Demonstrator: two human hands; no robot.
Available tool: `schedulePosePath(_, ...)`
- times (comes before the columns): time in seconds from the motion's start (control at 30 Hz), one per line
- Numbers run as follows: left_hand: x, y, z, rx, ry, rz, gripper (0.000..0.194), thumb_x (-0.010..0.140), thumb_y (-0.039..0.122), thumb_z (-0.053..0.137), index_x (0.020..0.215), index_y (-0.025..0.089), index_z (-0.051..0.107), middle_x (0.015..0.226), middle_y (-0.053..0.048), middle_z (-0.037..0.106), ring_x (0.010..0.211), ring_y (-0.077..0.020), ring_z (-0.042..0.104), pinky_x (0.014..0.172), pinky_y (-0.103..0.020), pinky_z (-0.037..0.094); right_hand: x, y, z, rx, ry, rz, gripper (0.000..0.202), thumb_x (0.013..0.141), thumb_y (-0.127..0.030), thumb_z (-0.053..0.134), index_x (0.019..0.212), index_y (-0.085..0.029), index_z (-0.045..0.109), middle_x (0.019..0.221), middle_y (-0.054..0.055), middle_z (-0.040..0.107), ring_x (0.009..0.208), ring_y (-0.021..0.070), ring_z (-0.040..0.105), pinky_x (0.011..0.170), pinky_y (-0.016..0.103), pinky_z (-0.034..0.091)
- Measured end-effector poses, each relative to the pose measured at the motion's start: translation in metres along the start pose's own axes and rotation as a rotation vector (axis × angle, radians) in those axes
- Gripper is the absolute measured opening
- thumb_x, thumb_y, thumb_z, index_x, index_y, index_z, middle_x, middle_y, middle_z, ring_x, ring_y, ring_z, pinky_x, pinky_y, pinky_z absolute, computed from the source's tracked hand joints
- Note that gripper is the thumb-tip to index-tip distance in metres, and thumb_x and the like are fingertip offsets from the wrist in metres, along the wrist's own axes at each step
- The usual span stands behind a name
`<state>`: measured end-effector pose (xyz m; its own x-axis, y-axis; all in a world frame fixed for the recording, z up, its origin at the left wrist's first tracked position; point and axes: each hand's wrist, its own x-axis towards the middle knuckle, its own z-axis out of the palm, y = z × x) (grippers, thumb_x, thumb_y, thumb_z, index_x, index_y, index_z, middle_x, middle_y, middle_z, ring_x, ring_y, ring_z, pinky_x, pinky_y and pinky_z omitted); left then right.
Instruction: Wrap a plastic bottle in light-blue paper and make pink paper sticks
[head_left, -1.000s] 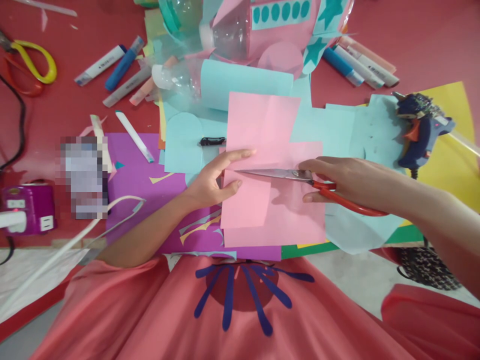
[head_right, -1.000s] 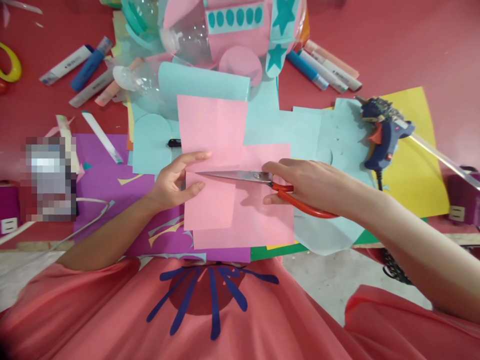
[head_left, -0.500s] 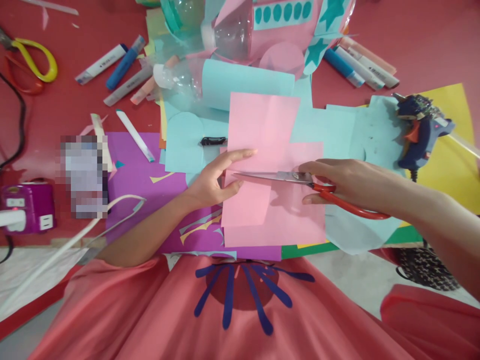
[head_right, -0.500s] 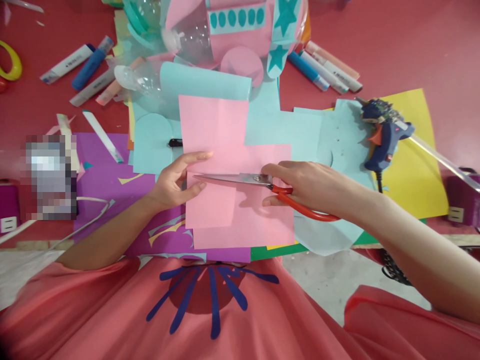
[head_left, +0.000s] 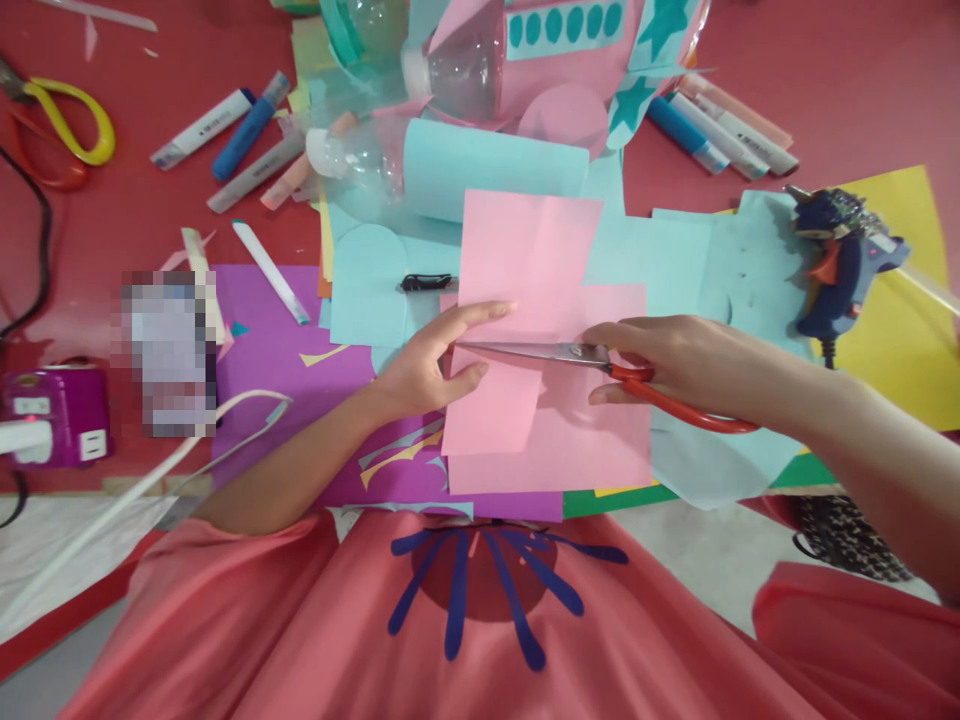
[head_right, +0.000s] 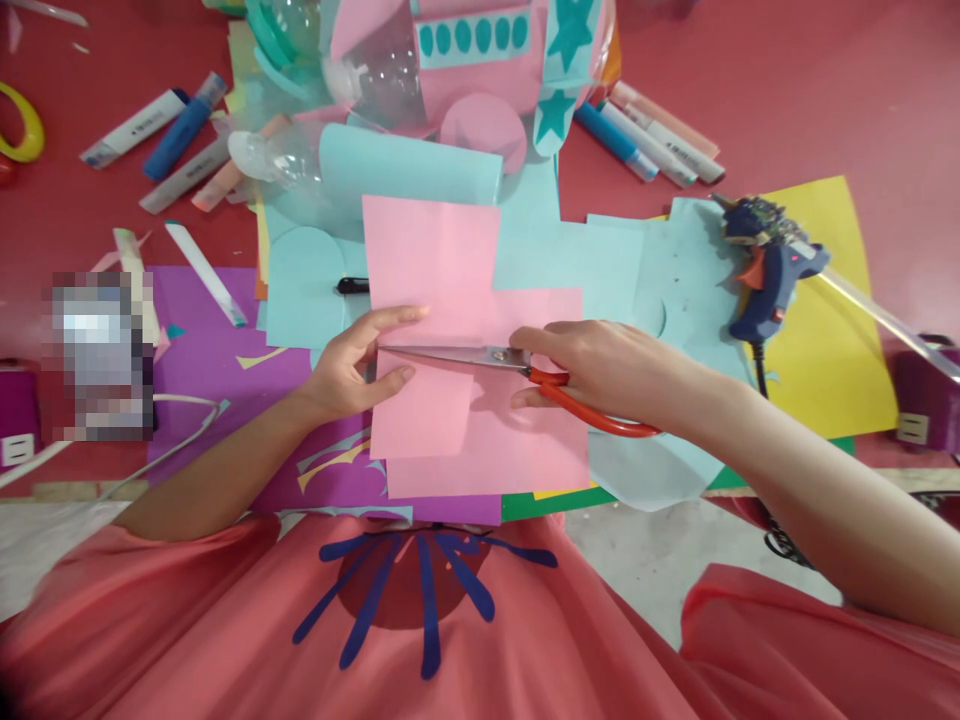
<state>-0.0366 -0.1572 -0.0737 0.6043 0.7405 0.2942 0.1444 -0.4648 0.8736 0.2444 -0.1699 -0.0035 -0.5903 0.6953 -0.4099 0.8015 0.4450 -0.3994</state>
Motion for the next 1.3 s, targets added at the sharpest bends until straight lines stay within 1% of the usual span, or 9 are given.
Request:
schedulePosePath(0.23, 0.001, 0.000, -0.002, 0.033, 0.014, -0.012, 0.055, 0.081, 0.009, 0.056, 0.134, 0.023, 0.050, 0.137, -0.006, 0.059, 0.128, -0.0196, 0.055, 0.110, -0.032, 0.045, -0.003, 0.005, 0.006, -0.075, 0.135, -0.067, 0.070, 0.090, -0.071, 0.020, 0.107, -0.018, 0.063, 0.065, 0.005, 0.060, 0.050, 0.0157, 0.052, 0.046, 0.025, 0.033)
schedulePosePath(0.43, 0.004, -0.008, -0.007, 0.031, 0.200, -0.089, 0.046, 0.083, 0.022, 0.059, 0.129, 0.024, 0.054, 0.134, -0.006, 0.060, 0.126, -0.0239, 0.057, 0.108, -0.038, 0.048, -0.017, 0.024, 0.015, -0.265, 0.313, 0.060, 0.057, 0.094, -0.062, 0.030, 0.104, -0.017, 0.064, 0.071, 0.009, 0.063, 0.058, 0.0190, 0.058, 0.047, 0.027, 0.036)
schedulePosePath(0.63, 0.006, -0.010, -0.013, 0.122, 0.339, -0.097, 0.031, 0.089, 0.035, 0.055, 0.118, 0.027, 0.063, 0.118, -0.001, 0.068, 0.116, -0.0219, 0.061, 0.102, -0.039, 0.051, -0.036, 0.057, 0.019, -0.224, 0.357, 0.165, 0.027, 0.088, -0.036, 0.057, 0.110, -0.022, 0.062, 0.085, 0.009, 0.067, 0.073, 0.0194, 0.063, 0.064, 0.029, 0.047)
schedulePosePath(0.73, 0.008, -0.009, -0.013, 0.118, 0.413, -0.121, 0.025, 0.091, 0.039, 0.055, 0.110, 0.026, 0.065, 0.111, -0.001, 0.070, 0.111, -0.0198, 0.064, 0.098, -0.037, 0.053, -0.042, 0.075, 0.020, -0.187, 0.359, 0.171, 0.029, 0.085, -0.024, 0.055, 0.113, -0.025, 0.060, 0.097, 0.010, 0.068, 0.082, 0.0203, 0.065, 0.070, 0.031, 0.049)
schedulePosePath(0.83, 0.008, -0.008, -0.011, 0.091, 0.448, -0.145, 0.015, 0.092, 0.034, 0.056, 0.099, 0.024, 0.065, 0.098, 0.000, 0.071, 0.098, -0.0152, 0.067, 0.089, -0.030, 0.056, -0.046, 0.079, 0.013, -0.222, 0.392, 0.115, 0.032, 0.088, -0.026, 0.049, 0.119, -0.025, 0.059, 0.107, 0.013, 0.069, 0.098, 0.0239, 0.065, 0.083, 0.038, 0.051)
schedulePosePath(0.93, 0.007, -0.009, -0.008, 0.040, 0.378, -0.141, 0.019, 0.089, 0.037, 0.061, 0.102, 0.024, 0.062, 0.102, -0.002, 0.069, 0.098, -0.0153, 0.067, 0.085, -0.028, 0.056, -0.044, 0.064, 0.000, -0.272, 0.501, 0.097, 0.027, 0.094, -0.033, 0.047, 0.115, -0.025, 0.061, 0.107, 0.013, 0.070, 0.101, 0.0257, 0.065, 0.089, 0.043, 0.051)
schedulePosePath(1.1, 0.005, -0.003, -0.002, -0.180, 0.002, -0.192, 0.065, 0.081, 0.046, 0.068, 0.136, 0.029, 0.039, 0.141, -0.010, 0.051, 0.093, -0.0155, 0.069, 0.070, -0.023, 0.057, -0.016, 0.014, -0.003, -0.015, 0.616, -0.055, 0.034, 0.096, -0.034, 0.048, 0.127, -0.023, 0.055, 0.121, 0.014, 0.066, 0.114, 0.0243, 0.063, 0.092, 0.042, 0.054)
schedulePosePath(1.2, 0.005, 0.004, -0.001, -0.225, -0.097, -0.202, 0.068, 0.080, 0.043, 0.070, 0.139, 0.033, 0.037, 0.141, -0.009, 0.051, 0.089, -0.0159, 0.070, 0.069, -0.023, 0.057, 0.012, -0.013, 0.010, 0.085, 0.597, -0.160, 0.041, 0.096, -0.038, 0.046, 0.135, -0.024, 0.049, 0.137, 0.012, 0.058, 0.129, 0.0274, 0.052, 0.104, 0.052, 0.046)
schedulePosePath(1.3, 0.005, 0.007, -0.002, -0.218, -0.104, -0.241, 0.066, 0.081, 0.040, 0.068, 0.139, 0.032, 0.038, 0.127, -0.007, 0.061, 0.080, -0.0147, 0.071, 0.067, -0.024, 0.056, 0.036, -0.032, 0.020, 0.209, 0.538, -0.189, 0.042, 0.095, -0.038, 0.047, 0.134, -0.022, 0.052, 0.138, 0.010, 0.058, 0.132, 0.0274, 0.049, 0.109, 0.052, 0.040)
